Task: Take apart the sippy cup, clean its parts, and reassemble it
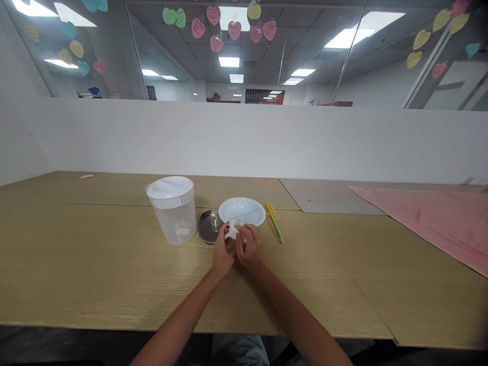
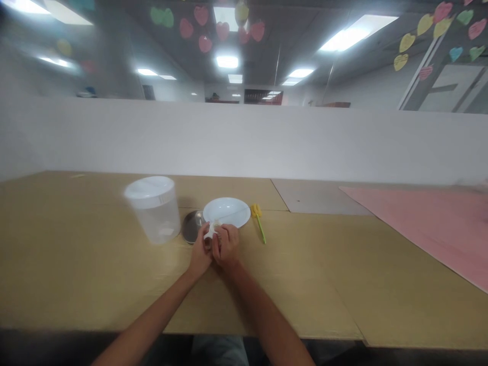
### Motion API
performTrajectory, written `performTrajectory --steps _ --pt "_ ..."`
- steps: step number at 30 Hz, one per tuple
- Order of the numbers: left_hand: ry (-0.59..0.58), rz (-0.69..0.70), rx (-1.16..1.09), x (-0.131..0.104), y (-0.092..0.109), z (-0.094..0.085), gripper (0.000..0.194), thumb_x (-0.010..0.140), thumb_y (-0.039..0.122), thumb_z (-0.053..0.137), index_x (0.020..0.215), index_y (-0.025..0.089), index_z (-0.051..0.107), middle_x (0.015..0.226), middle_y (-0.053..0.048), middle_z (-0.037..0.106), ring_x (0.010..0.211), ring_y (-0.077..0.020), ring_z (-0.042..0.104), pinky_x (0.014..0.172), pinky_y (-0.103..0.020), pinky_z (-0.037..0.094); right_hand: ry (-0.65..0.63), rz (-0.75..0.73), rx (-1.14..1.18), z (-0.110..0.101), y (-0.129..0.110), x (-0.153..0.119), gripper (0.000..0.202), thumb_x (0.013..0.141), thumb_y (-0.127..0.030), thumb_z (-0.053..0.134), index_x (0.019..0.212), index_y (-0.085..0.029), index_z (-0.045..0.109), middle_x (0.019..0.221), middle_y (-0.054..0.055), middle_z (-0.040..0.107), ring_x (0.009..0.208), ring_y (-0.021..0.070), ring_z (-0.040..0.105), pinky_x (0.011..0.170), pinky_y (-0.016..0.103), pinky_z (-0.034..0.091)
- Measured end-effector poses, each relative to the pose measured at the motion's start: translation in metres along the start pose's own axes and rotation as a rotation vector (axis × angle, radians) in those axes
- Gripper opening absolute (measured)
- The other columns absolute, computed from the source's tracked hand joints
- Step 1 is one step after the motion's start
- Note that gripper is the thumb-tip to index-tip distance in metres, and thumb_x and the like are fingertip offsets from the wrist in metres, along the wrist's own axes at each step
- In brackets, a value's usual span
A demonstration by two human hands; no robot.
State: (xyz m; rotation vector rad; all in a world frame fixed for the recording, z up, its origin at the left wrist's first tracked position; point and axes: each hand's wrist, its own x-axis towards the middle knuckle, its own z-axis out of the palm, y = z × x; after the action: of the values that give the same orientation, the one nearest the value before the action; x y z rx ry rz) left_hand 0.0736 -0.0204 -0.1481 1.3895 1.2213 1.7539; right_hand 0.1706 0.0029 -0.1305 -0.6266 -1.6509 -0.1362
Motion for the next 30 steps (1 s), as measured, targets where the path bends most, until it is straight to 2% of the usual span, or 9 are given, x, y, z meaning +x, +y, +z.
performTrajectory --steps 4,8,10,13,17,20,23,27,30 --pt "0.001 0.067 0.071 -0.001 -0.001 -0.001 0.051 0.069 0.026 0.063 0.115 0.020 0.041 0.106 -0.006 0.058 0.089 -0.0176 0.060 0.081 -0.030 0.049 -0.056 -0.122 -0.001 -0.001 -0.008 0.003 0.012 0.082 -0.014 0.046 0.090 -0.018 0.053 0.086 0.008 0.055 0.084 0.0194 0.052 0.073 0.037 0.045" --pt "-0.031 0.055 0.077 0.000 -0.002 0.000 0.047 0.069 0.025 0.061 0.112 0.020 0.041 0.104 -0.005 0.059 0.083 -0.0162 0.061 0.074 -0.027 0.050 -0.043 -0.150 0.040 0.000 -0.005 0.003 0.016 0.081 -0.011 0.045 0.093 -0.019 0.052 0.089 0.008 0.055 0.086 0.0194 0.052 0.073 0.038 0.046" --pt "-0.040 0.045 0.092 0.000 0.000 0.000 0.048 0.069 0.022 0.061 0.113 0.018 0.043 0.106 -0.006 0.059 0.083 -0.0166 0.061 0.074 -0.027 0.050 -0.003 -0.082 0.070 0.001 0.000 0.002 0.019 0.083 -0.012 0.045 0.099 -0.019 0.051 0.095 0.009 0.055 0.091 0.0201 0.053 0.077 0.039 0.047" --pt "-0.048 0.036 0.121 0.000 0.005 0.000 0.048 0.065 0.017 0.061 0.112 0.018 0.048 0.109 -0.007 0.059 0.091 -0.0187 0.059 0.081 -0.030 0.047 0.025 0.083 0.109 0.002 0.007 0.002 0.026 0.085 -0.016 0.043 0.111 -0.017 0.047 0.110 0.013 0.053 0.107 0.0226 0.050 0.089 0.045 0.043" --pt "-0.070 0.043 0.135 0.002 0.009 0.000 0.054 0.061 0.013 0.062 0.112 0.019 0.048 0.110 -0.006 0.059 0.095 -0.0202 0.058 0.086 -0.033 0.045 -0.101 0.176 0.187 0.002 0.012 0.001 0.038 0.087 -0.020 0.041 0.125 -0.016 0.037 0.125 0.014 0.048 0.117 0.0234 0.045 0.097 0.046 0.039" --pt "-0.089 0.052 0.110 0.002 0.009 0.000 0.056 0.060 0.013 0.062 0.113 0.019 0.046 0.111 -0.006 0.059 0.094 -0.0204 0.059 0.085 -0.033 0.046 -0.119 0.212 0.215 0.002 0.013 -0.002 0.037 0.086 -0.021 0.042 0.122 -0.017 0.039 0.119 0.013 0.052 0.111 0.0225 0.050 0.094 0.043 0.042" --pt "-0.119 0.063 0.101 0.001 0.006 0.001 0.058 0.058 0.011 0.061 0.114 0.017 0.045 0.112 -0.008 0.058 0.097 -0.0218 0.058 0.086 -0.034 0.045 -0.061 0.279 0.172 0.005 0.012 -0.003 0.034 0.083 -0.023 0.046 0.116 -0.016 0.042 0.110 0.013 0.056 0.102 0.0221 0.055 0.088 0.041 0.045" --pt "-0.160 0.082 0.099 0.001 0.002 0.001 0.058 0.060 0.010 0.057 0.117 0.017 0.043 0.117 -0.009 0.056 0.102 -0.0222 0.057 0.089 -0.035 0.044 -0.003 0.295 0.081 0.007 0.009 0.001 0.037 0.079 -0.027 0.053 0.114 -0.015 0.045 0.107 0.013 0.056 0.098 0.0227 0.055 0.085 0.041 0.046" --pt "-0.175 0.094 0.116 0.000 0.002 0.000 0.060 0.061 0.010 0.056 0.118 0.018 0.041 0.120 -0.009 0.054 0.106 -0.0227 0.055 0.091 -0.036 0.043 -0.008 0.287 0.056 0.006 0.007 0.004 0.039 0.079 -0.029 0.054 0.115 -0.015 0.045 0.109 0.014 0.055 0.100 0.0235 0.053 0.087 0.041 0.045"
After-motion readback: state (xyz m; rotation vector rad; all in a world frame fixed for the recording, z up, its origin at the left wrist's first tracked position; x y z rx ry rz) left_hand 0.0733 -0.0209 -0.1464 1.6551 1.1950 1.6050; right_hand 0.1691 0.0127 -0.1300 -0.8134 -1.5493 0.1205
